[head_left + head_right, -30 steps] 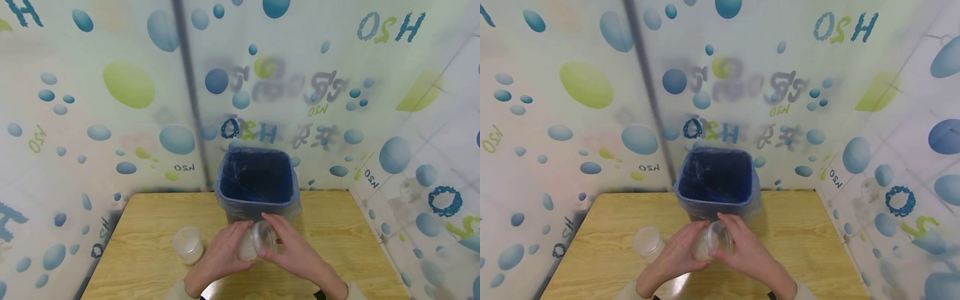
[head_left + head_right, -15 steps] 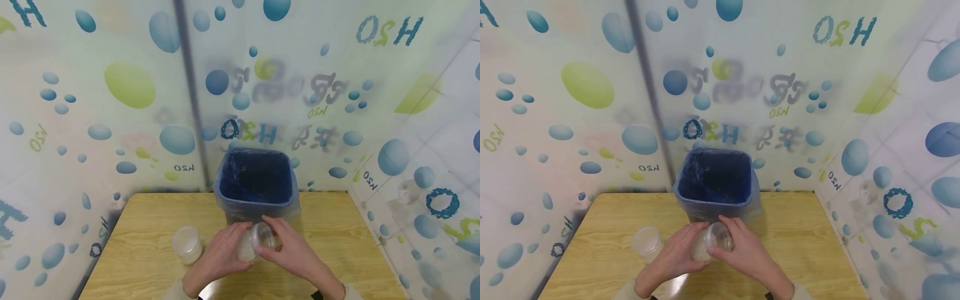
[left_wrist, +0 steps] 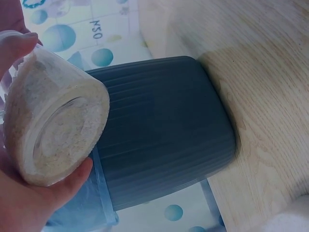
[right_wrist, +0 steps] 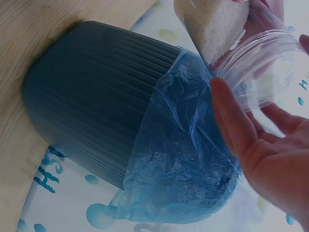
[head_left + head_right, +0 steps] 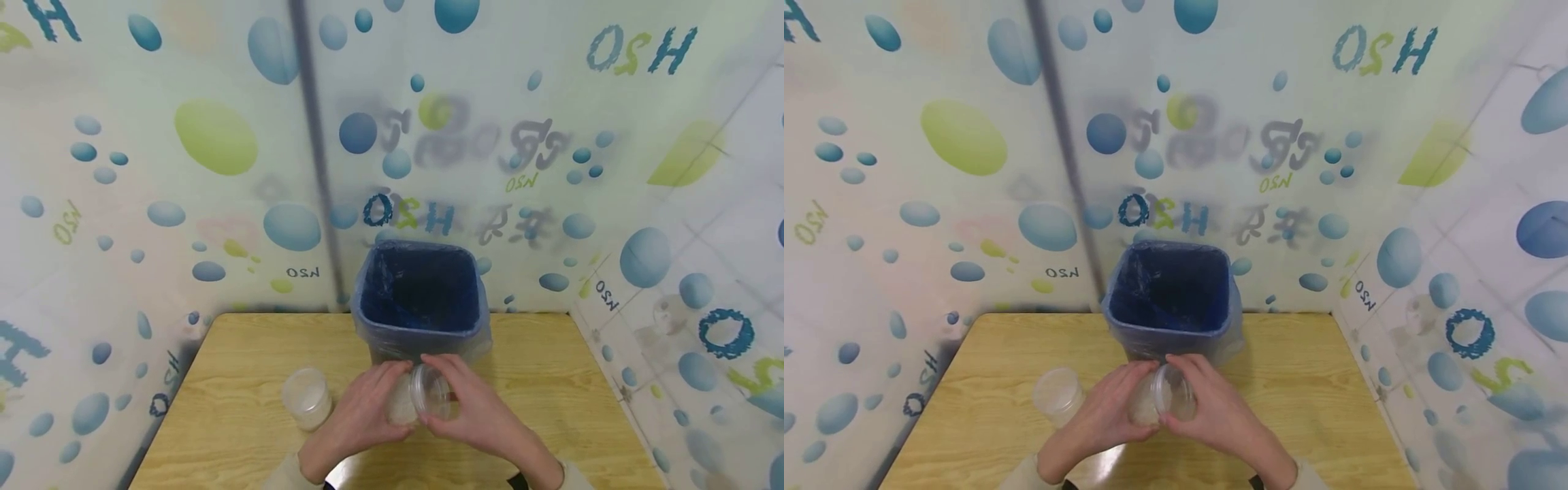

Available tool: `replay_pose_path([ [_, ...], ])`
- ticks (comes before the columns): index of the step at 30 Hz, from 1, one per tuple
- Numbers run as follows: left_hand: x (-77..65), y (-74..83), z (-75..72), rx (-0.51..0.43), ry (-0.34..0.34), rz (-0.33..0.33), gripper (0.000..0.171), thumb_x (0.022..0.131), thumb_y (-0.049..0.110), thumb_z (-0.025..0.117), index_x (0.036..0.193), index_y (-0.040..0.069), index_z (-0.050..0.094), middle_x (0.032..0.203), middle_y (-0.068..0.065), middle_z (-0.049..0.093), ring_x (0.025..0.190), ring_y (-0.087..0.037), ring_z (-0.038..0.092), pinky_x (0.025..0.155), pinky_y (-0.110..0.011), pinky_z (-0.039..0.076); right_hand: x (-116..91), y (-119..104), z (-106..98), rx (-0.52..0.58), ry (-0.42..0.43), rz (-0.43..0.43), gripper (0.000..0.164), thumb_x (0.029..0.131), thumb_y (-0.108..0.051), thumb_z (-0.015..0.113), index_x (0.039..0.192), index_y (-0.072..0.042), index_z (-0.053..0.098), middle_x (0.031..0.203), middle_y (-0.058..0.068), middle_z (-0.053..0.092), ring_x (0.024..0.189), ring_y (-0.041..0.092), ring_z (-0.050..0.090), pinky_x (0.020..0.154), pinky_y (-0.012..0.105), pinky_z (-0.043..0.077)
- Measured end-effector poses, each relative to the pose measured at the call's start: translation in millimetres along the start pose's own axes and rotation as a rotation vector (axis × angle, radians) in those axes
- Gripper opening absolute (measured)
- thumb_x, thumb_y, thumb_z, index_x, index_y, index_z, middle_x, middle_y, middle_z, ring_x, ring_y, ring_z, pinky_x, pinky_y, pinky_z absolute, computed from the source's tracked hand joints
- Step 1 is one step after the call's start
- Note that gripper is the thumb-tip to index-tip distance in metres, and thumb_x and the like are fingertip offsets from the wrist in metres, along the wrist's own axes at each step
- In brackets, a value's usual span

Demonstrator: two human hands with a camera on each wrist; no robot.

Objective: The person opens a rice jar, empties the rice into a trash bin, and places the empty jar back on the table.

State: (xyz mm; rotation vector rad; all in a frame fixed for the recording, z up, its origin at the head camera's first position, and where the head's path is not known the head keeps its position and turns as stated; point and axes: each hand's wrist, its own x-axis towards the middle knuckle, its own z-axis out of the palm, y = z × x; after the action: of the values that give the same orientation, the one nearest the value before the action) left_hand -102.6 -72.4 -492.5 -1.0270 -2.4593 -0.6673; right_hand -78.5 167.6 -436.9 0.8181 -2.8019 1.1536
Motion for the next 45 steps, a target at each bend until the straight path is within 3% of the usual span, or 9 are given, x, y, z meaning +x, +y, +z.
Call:
replay_pose_path([
  [6,0.2,-0.5,0.0,-0.003,0.007,0.004,0.099,0.056,0.046,0.097,0.138,0.011,0.055,0.127,-0.002,0.064,0.109,-0.019,0.064,0.086,-0.038,0.056,-1.3,4.4,-1.6,0.005,-0.017,-0.127,0.077,0.086,-0.03,0.084,0.153,-0.017,0.048,0.151,0.002,0.047,0.128,0.024,0.056,0.091,0.037,0.057],
  [9,0.2,0.0,-0.8,-0.011,0.002,-0.003,0.098,0.056,0.046,0.096,0.138,0.012,0.055,0.128,-0.002,0.063,0.11,-0.019,0.064,0.087,-0.038,0.056,-2.2,5.7,-1.7,0.028,-0.016,-0.131,0.08,0.086,-0.033,0.085,0.154,-0.015,0.046,0.153,0.004,0.045,0.13,0.026,0.054,0.091,0.036,0.057],
  [16,0.7,0.2,-2.3,-0.029,-0.017,-0.022,0.097,0.059,0.046,0.096,0.14,0.013,0.054,0.129,-0.001,0.063,0.112,-0.019,0.063,0.089,-0.039,0.056,-1.4,1.6,-2.3,0.219,0.018,0.081,0.076,0.091,-0.04,0.08,0.152,-0.012,0.047,0.147,0.009,0.05,0.125,0.032,0.056,0.081,0.03,0.06],
  [21,2.1,0.0,-2.4,-0.027,-0.023,-0.03,0.096,0.06,0.047,0.095,0.14,0.014,0.054,0.13,-0.001,0.063,0.112,-0.019,0.063,0.089,-0.04,0.056,-0.1,-0.7,-2.6,0.193,0.048,0.214,0.074,0.092,-0.044,0.077,0.152,-0.013,0.047,0.141,0.01,0.056,0.115,0.03,0.064,0.073,0.023,0.058],
  [24,2.9,-0.4,-2.7,-0.018,-0.02,-0.032,0.096,0.059,0.046,0.095,0.14,0.015,0.054,0.13,-0.001,0.063,0.112,-0.02,0.063,0.088,-0.04,0.056,0.2,-1.2,-2.6,0.163,0.052,0.239,0.075,0.092,-0.045,0.077,0.151,-0.011,0.048,0.136,0.011,0.059,0.107,0.028,0.066,0.07,0.022,0.057],
  [36,0.3,-1.5,-2.6,0.005,-0.018,-0.047,0.095,0.059,0.047,0.095,0.14,0.017,0.055,0.129,0.0,0.063,0.11,-0.02,0.064,0.085,-0.041,0.057,0.0,-3.7,1.3,0.145,0.033,0.177,0.072,0.088,-0.049,0.079,0.145,-0.012,0.054,0.134,0.007,0.059,0.108,0.027,0.065,0.07,0.022,0.058],
  [45,-0.5,-2.3,-2.6,0.001,-0.005,-0.047,0.096,0.058,0.045,0.096,0.14,0.017,0.055,0.13,0.001,0.063,0.111,-0.02,0.064,0.084,-0.041,0.057,-1.0,-1.7,0.7,0.13,0.032,0.034,0.072,0.086,-0.032,0.084,0.147,-0.012,0.053,0.142,0.003,0.051,0.12,0.027,0.059,0.08,0.027,0.06],
])
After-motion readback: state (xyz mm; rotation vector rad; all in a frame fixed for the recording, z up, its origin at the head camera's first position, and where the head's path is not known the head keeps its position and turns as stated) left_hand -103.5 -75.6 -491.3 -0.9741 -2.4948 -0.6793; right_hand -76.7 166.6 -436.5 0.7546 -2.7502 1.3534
